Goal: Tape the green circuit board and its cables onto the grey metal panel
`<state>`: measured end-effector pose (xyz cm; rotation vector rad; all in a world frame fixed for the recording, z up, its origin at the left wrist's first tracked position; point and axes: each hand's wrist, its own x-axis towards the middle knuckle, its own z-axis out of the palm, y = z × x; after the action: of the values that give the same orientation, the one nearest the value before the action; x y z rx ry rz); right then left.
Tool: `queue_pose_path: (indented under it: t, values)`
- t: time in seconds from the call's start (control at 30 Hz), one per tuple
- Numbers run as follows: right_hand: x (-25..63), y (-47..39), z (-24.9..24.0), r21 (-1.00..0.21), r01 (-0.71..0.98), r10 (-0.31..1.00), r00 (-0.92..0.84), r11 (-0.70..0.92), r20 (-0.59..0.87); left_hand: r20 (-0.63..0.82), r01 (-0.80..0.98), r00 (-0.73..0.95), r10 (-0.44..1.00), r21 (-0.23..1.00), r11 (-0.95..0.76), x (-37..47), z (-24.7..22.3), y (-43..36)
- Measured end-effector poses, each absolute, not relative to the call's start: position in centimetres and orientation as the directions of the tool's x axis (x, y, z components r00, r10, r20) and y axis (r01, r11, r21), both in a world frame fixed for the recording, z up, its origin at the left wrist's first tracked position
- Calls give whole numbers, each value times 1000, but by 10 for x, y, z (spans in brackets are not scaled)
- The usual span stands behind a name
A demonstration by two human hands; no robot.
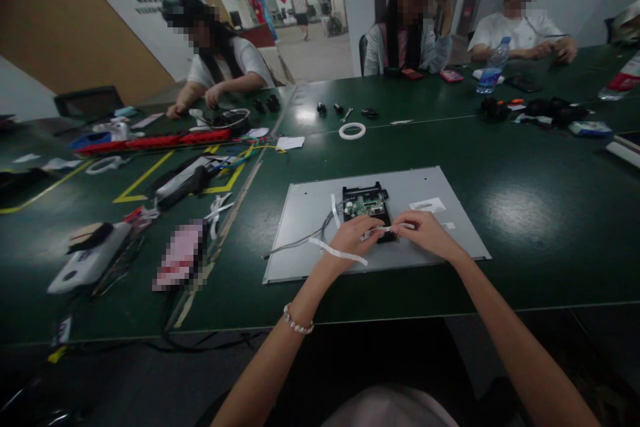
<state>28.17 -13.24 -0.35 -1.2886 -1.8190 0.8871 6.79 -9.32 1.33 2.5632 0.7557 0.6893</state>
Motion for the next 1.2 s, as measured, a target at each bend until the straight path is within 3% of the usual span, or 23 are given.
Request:
queue_pose_path:
  t: [0.3, 0.43, 0.57, 0.77, 1.03, 1.2]
  values:
    - [285, -129, -12, -823, 563, 996, -85, 80, 38, 148, 582, 599, 787, 594, -555, 73, 13, -95]
    - [279, -128, -19, -722, 687, 993, 6, 80, 115, 72, 753, 504, 860, 450, -479, 81, 8, -99]
    - [267, -128, -24, -524, 843, 971, 8, 122, 240, 27, 851, 467, 884, 261, -457, 88, 8, -102]
    - [259, -133, -28, -284, 957, 956, 33, 54, 293, -29, 860, 494, 869, 162, -484, 90, 12, -101]
    - [263, -137, -30, -227, 974, 933, 87, -6, 348, -126, 872, 488, 864, 123, -474, 87, 20, -99]
    - [273, -137, -26, -273, 962, 907, 94, 24, 410, -152, 883, 469, 870, 113, -456, 82, 23, -101]
